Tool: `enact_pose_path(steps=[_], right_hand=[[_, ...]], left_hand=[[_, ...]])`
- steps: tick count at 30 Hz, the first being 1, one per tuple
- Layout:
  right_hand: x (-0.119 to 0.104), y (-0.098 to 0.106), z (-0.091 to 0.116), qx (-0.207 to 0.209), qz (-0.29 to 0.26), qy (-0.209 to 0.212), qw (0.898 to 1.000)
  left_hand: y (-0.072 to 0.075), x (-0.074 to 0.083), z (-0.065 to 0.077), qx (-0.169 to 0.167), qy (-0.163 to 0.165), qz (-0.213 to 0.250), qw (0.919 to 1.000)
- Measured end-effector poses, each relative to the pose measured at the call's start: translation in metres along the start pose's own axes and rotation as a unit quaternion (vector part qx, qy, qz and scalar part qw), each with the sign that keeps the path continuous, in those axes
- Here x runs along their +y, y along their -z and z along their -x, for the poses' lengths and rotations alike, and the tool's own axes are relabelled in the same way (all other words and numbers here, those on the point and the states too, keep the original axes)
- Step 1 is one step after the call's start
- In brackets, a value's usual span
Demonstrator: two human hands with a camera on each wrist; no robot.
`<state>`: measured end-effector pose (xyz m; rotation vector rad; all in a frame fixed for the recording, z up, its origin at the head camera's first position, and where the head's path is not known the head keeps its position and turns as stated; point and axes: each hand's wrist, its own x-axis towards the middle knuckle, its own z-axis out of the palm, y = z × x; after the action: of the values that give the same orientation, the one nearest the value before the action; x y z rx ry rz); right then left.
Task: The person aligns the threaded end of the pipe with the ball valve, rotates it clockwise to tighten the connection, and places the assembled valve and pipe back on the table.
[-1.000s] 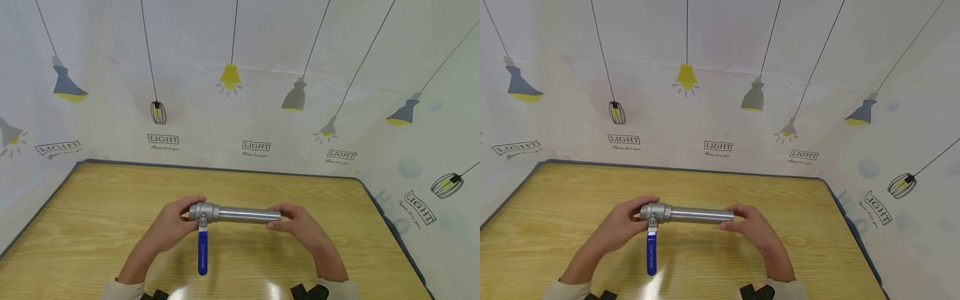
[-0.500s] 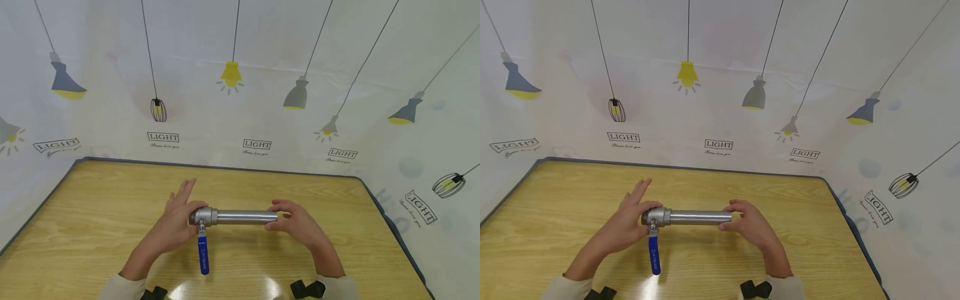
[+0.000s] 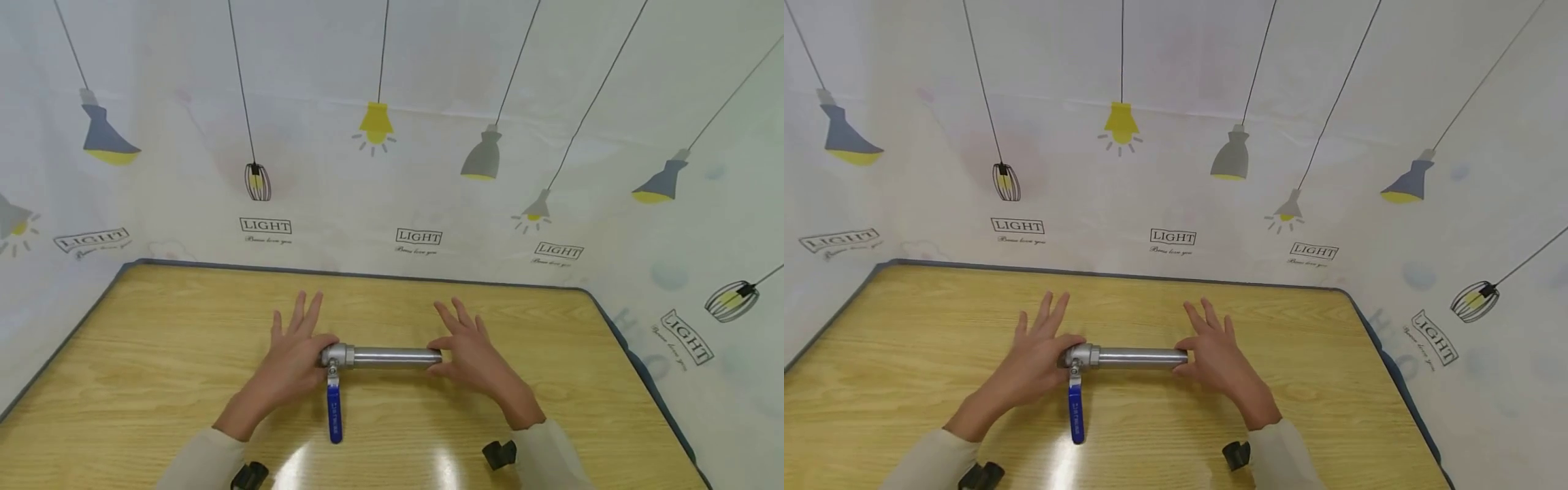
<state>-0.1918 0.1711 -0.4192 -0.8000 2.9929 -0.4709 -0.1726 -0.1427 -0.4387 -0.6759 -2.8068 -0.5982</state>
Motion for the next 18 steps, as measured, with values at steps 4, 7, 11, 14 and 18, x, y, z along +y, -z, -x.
enact_pose_path(steps=[4,7,11,14,18], right_hand=[[0.004,-0.007,-0.007,-0.019,0.017,-0.003,1.0],[0.006,-0.012,-0.012,-0.03,0.018,-0.009,0.999],[0.008,-0.016,-0.017,-0.037,0.021,-0.018,0.999],[0.01,-0.019,-0.02,-0.037,0.023,-0.022,0.999],[0.012,-0.024,-0.021,-0.042,0.016,-0.035,0.998]], left_hand=[[-0.004,-0.005,-0.003,-0.026,0.014,0.001,0.9996],[-0.007,-0.01,-0.006,-0.04,0.02,-0.004,0.999],[-0.011,-0.015,-0.01,-0.053,0.026,-0.006,0.9983],[-0.012,-0.018,-0.011,-0.062,0.032,0.004,0.9976],[-0.014,-0.02,-0.013,-0.073,0.039,0.014,0.9965]])
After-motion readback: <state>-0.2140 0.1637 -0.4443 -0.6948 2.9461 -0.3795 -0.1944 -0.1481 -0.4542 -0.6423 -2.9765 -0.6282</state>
